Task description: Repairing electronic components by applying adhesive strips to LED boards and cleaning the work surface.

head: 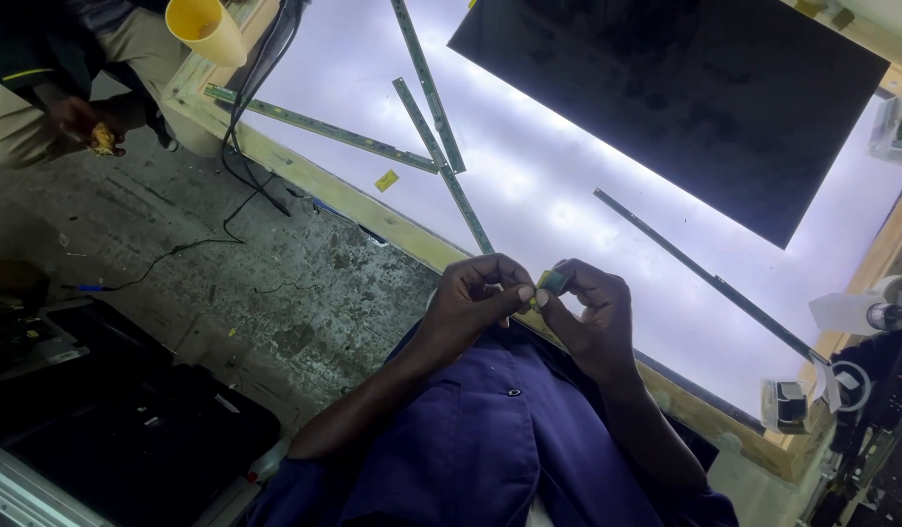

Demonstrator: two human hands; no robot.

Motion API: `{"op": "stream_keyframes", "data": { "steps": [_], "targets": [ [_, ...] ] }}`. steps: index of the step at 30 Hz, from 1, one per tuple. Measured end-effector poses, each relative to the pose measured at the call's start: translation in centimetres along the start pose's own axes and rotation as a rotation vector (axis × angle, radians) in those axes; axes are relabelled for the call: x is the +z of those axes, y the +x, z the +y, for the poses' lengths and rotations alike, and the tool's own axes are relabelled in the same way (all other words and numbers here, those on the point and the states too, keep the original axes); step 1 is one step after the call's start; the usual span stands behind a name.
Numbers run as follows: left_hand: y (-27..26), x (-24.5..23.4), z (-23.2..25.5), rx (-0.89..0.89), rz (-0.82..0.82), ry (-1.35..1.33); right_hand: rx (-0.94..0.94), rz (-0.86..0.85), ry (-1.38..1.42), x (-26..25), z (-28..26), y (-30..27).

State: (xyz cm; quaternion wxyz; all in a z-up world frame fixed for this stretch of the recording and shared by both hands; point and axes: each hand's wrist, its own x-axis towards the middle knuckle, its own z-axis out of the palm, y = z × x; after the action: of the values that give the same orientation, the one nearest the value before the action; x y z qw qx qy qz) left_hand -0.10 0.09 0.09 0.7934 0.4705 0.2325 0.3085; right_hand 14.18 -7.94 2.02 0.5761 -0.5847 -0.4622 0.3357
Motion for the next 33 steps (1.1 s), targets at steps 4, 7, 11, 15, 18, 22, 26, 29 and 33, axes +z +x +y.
{"op": "stream_keyframes", "data": {
  "steps": [4, 7, 11, 15, 18, 22, 26, 29, 33],
  "targets": [
    [0.0, -0.1, 0.1, -0.015, -0.015, 0.043, -0.007, -0.024, -0.032, -0.3, -0.1, 0.0],
    [0.0, -0.2, -0.1, -0.024, -0.008, 0.055, -0.009, -0.035, -0.059, -0.4, -0.1, 0.1],
    [0.1, -0.3, -0.1, -0.041, 0.002, 0.065, -0.022, -0.048, -0.105, -0.5, -0.5, 0.2],
    [0.1, -0.7, -0.7, -0.042, -0.030, 0.064, -0.020, -0.058, -0.131, -0.4, -1.1, 0.2],
    [0.1, -0.7, -0.7, -0.031, -0.036, 0.068, -0.015, -0.059, -0.120, -0.3, -1.3, 0.2],
    [0.1, -0.7, -0.5, -0.018, -0.044, 0.079, -0.023, -0.056, -0.138, -0.2, -1.4, 0.2],
    [0.1, -0.8, -0.5, -0.029, -0.071, 0.070, -0.016, -0.077, -0.173, -0.4, -1.3, 0.3],
    [0.0, -1.0, -0.5, -0.039, -0.070, 0.045, -0.010, -0.080, -0.170, -0.3, -1.3, 0.4],
    [-0.1, -1.2, -0.1, -0.006, -0.054, 0.028, -0.059, -0.105, -0.170, 0.0, -1.5, 0.5]
  ]
}}
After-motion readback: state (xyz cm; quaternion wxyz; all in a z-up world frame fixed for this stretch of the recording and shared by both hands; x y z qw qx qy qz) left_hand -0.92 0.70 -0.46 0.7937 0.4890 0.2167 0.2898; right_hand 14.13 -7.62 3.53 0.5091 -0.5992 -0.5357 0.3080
